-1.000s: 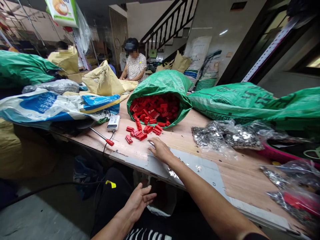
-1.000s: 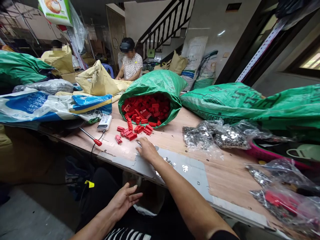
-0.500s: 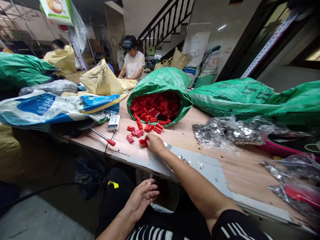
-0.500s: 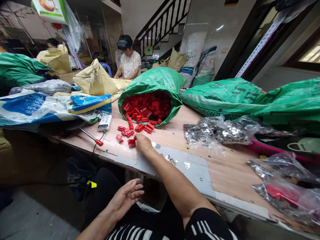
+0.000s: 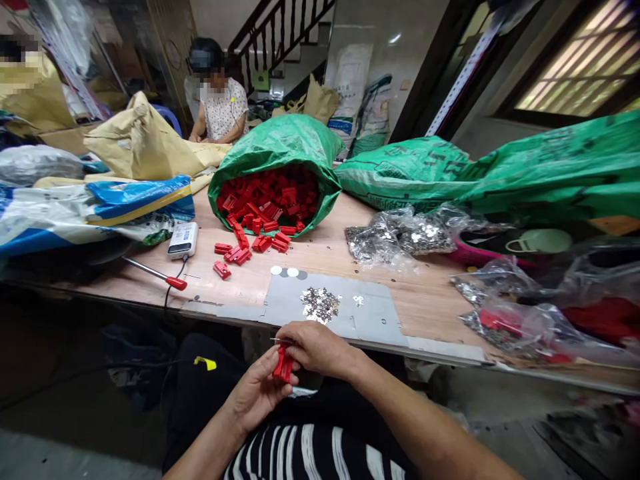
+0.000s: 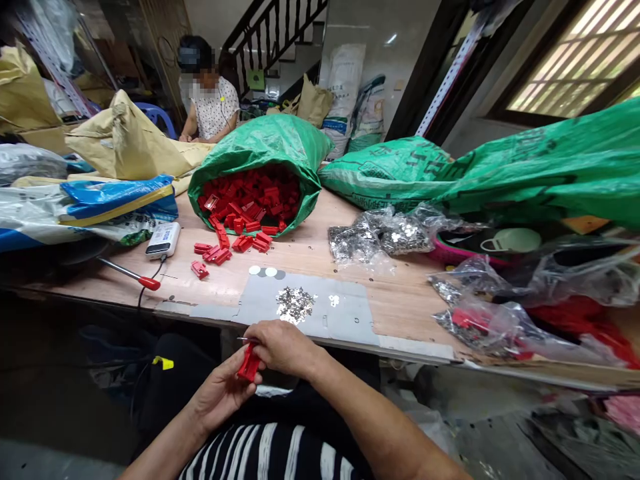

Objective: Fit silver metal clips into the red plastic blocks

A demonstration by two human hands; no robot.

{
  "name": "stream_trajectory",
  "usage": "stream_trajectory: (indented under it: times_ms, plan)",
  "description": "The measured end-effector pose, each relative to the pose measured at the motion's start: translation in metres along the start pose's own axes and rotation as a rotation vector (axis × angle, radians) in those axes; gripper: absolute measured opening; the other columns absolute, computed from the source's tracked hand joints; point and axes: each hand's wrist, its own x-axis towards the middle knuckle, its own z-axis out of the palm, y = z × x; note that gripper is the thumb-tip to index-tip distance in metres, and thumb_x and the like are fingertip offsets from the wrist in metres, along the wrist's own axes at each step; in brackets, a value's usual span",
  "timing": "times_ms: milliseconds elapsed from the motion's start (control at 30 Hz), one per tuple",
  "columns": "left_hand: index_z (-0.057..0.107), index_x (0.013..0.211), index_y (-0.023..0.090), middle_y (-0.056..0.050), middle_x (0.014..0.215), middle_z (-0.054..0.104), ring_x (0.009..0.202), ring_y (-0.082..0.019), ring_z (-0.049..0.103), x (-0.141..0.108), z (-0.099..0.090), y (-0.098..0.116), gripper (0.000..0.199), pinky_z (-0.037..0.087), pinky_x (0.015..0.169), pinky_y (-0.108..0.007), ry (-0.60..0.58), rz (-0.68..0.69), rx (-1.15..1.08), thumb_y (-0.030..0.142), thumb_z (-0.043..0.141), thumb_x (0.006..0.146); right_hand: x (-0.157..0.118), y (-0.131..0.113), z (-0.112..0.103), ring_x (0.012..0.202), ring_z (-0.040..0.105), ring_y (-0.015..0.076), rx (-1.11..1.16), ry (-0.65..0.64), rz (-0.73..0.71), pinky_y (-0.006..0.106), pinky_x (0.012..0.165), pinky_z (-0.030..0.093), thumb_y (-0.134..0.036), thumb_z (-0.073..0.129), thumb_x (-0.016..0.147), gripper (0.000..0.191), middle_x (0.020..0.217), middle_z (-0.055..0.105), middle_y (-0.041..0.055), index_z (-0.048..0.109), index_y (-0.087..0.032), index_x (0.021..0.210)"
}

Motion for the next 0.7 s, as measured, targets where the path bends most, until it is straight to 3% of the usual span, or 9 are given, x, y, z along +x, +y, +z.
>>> stream_trajectory:
  times_ms: [67, 167, 267, 333, 467, 700]
  plan:
    - [0.058, 0.110, 0.015, -0.009, 0.087, 0.072, 0.068, -0.017, 0.071, -0.003, 0.002, -0.001, 0.028, 0.057, 0.060, -0.023, -0.004, 0.008, 0.046, 0.022, 0.064, 0.083, -0.010, 0.007, -0.002, 0.079, 0.062, 0.0145, 0.095, 0.095, 0.031, 0.023, 0.071, 0.044, -0.016, 0.059, 0.082, 0.019, 0.091, 0.069, 0.0030, 0.065, -0.020, 0.099]
    - [0.054, 0.117, 0.016, -0.010, 0.094, 0.070, 0.075, -0.018, 0.072, -0.008, 0.005, 0.000, 0.035, 0.058, 0.067, -0.025, -0.016, 0.013, 0.084, 0.021, 0.063, 0.084, -0.029, 0.030, -0.014, 0.078, 0.062, 0.0150, 0.159, 0.334, 0.151, 0.024, 0.071, 0.045, -0.024, 0.055, 0.086, 0.014, 0.091, 0.070, 0.0028, 0.065, -0.021, 0.095]
    - [0.052, 0.120, 0.017, -0.009, 0.096, 0.069, 0.080, -0.018, 0.072, -0.010, 0.009, 0.002, 0.037, 0.058, 0.071, -0.025, -0.008, 0.021, 0.085, 0.018, 0.062, 0.084, -0.050, 0.066, -0.033, 0.080, 0.063, 0.0172, 0.038, 0.565, 0.350, 0.028, 0.075, 0.045, -0.028, 0.052, 0.087, 0.014, 0.087, 0.070, 0.0025, 0.065, -0.022, 0.089]
    - [0.050, 0.122, 0.018, -0.008, 0.094, 0.069, 0.080, -0.018, 0.072, -0.010, 0.011, 0.001, 0.039, 0.058, 0.072, -0.025, -0.001, 0.018, 0.076, 0.018, 0.061, 0.085, -0.063, 0.089, -0.045, 0.082, 0.063, 0.0192, -0.067, 0.637, 0.491, 0.030, 0.077, 0.045, -0.027, 0.053, 0.085, 0.014, 0.088, 0.071, 0.0036, 0.065, -0.021, 0.086]
    - [0.046, 0.128, 0.021, -0.008, 0.093, 0.068, 0.077, -0.017, 0.071, -0.007, 0.016, -0.003, 0.043, 0.057, 0.069, -0.026, -0.017, 0.017, 0.076, 0.019, 0.059, 0.086, -0.079, 0.114, -0.056, 0.084, 0.064, 0.0196, -0.166, 0.599, 0.611, 0.028, 0.074, 0.043, -0.025, 0.052, 0.082, 0.015, 0.088, 0.071, 0.0030, 0.066, -0.022, 0.085]
    - [0.045, 0.130, 0.020, -0.009, 0.098, 0.069, 0.078, -0.016, 0.070, -0.007, 0.022, -0.003, 0.049, 0.056, 0.070, -0.025, -0.041, 0.035, 0.061, 0.019, 0.062, 0.084, -0.075, 0.108, -0.045, 0.079, 0.062, 0.0183, -0.265, 0.513, 0.669, 0.025, 0.062, 0.036, -0.034, 0.056, 0.083, 0.014, 0.089, 0.071, 0.0024, 0.065, -0.023, 0.084]
